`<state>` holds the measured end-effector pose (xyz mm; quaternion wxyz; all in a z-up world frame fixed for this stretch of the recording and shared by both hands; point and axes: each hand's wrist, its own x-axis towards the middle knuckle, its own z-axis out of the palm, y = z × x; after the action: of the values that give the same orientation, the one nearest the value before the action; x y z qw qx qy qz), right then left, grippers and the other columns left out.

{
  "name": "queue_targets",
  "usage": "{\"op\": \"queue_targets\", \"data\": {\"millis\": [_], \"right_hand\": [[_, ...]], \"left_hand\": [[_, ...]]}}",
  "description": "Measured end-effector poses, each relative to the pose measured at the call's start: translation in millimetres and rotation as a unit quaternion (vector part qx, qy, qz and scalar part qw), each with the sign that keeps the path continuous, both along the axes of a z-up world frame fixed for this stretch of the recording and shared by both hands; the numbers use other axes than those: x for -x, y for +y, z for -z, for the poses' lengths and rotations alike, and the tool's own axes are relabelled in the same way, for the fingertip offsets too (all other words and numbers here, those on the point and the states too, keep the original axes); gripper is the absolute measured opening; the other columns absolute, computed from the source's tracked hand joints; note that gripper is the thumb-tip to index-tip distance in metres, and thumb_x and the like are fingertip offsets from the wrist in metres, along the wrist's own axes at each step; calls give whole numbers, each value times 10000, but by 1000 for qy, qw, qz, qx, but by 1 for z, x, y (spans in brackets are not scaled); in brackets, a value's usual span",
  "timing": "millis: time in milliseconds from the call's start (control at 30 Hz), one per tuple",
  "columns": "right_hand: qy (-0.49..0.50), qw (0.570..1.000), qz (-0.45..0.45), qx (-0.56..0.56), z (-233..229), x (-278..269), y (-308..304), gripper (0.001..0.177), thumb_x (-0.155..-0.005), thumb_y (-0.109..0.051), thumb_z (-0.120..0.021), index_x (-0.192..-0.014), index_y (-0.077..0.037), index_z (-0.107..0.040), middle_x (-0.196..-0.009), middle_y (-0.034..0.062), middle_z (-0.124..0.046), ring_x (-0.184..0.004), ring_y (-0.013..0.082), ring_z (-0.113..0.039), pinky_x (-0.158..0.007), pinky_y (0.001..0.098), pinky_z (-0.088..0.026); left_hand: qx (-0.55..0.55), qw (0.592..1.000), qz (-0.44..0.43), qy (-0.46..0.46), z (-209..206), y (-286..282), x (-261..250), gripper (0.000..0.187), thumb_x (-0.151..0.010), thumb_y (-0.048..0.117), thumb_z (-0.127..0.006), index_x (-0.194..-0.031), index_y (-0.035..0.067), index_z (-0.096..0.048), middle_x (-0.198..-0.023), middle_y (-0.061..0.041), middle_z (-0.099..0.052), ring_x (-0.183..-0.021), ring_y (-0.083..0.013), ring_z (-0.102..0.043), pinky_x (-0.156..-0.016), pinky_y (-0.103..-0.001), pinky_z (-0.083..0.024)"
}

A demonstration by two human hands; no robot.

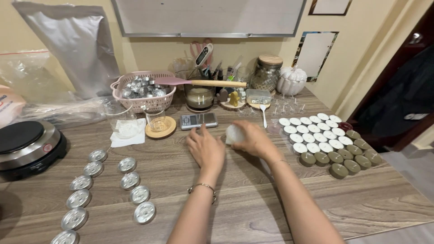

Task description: Preparing candle molds, wicks, and equipment for candle making at a workbench.

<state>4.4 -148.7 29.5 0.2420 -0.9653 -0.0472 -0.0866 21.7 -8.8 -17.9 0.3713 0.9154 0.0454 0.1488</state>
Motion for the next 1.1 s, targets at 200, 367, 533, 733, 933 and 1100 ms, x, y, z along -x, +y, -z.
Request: {"op": "queue_targets", "data": {"millis": [200, 367, 533, 733, 933, 1100], "right_hand": [[32, 999, 7, 0, 15, -9, -13, 895, -692, -263, -894, -1461, -83, -472, -1440, 157, -561, -1313, 307, -562, -1148, 411, -435], [26, 999, 25, -13, 25, -17, -17, 873, -714, -259, -868, -1473, -93, -469, -1511, 184, -449, -1352, 340, -503, -1149, 414, -414], [47, 998, 47, -23, 18, -21, -11, 828, -701, -243, -854, -1443, -100, -513, -1475, 155, -484, -1311, 325, -549, -1133, 406, -447], [33, 999, 25, 6, 24, -74, -29, 775, -661, -245, -887, -1360, -71, -600, -1358, 180, -584, -1236, 333, -601, -1083, 397, -482], [58, 997, -13, 39, 7, -110, -25, 761, -614, -234, -895, -1312, -59, -648, -1227, 192, -701, -1136, 317, -682, -1016, 378, -530], [84, 995, -25, 54, 8, -122, -23, 782, -600, -257, -901, -1314, -63, -648, -1208, 190, -719, -1109, 306, -699, -1012, 371, -538]], "left_hand": [[-74, 994, -34, -73, 20, -3, -17, 568, -889, 222, -731, -1359, -10, -514, -1363, -247, -475, -1336, -372, -433, -1153, -512, -335], [-61, 987, -38, -144, 12, -2, -20, 571, -828, 141, -733, -1345, 18, -524, -1347, -223, -447, -1275, -399, -464, -1089, -514, -362], [-78, 989, -46, -117, 10, 0, -19, 530, -858, 134, -718, -1340, 31, -522, -1408, -216, -429, -1247, -392, -490, -1065, -501, -394], [-92, 986, -55, -126, 3, 1, -13, 565, -815, 110, -726, -1335, 30, -519, -1394, -211, -437, -1235, -396, -497, -1054, -495, -404], [-60, 988, -72, -125, 3, 6, -15, 581, -820, 85, -716, -1349, -10, -497, -1358, -203, -471, -1219, -376, -513, -1038, -468, -419], [-58, 990, -63, -111, 2, 6, -13, 610, -796, 99, -727, -1343, -20, -486, -1346, -205, -479, -1211, -373, -513, -1038, -470, -414]]}}
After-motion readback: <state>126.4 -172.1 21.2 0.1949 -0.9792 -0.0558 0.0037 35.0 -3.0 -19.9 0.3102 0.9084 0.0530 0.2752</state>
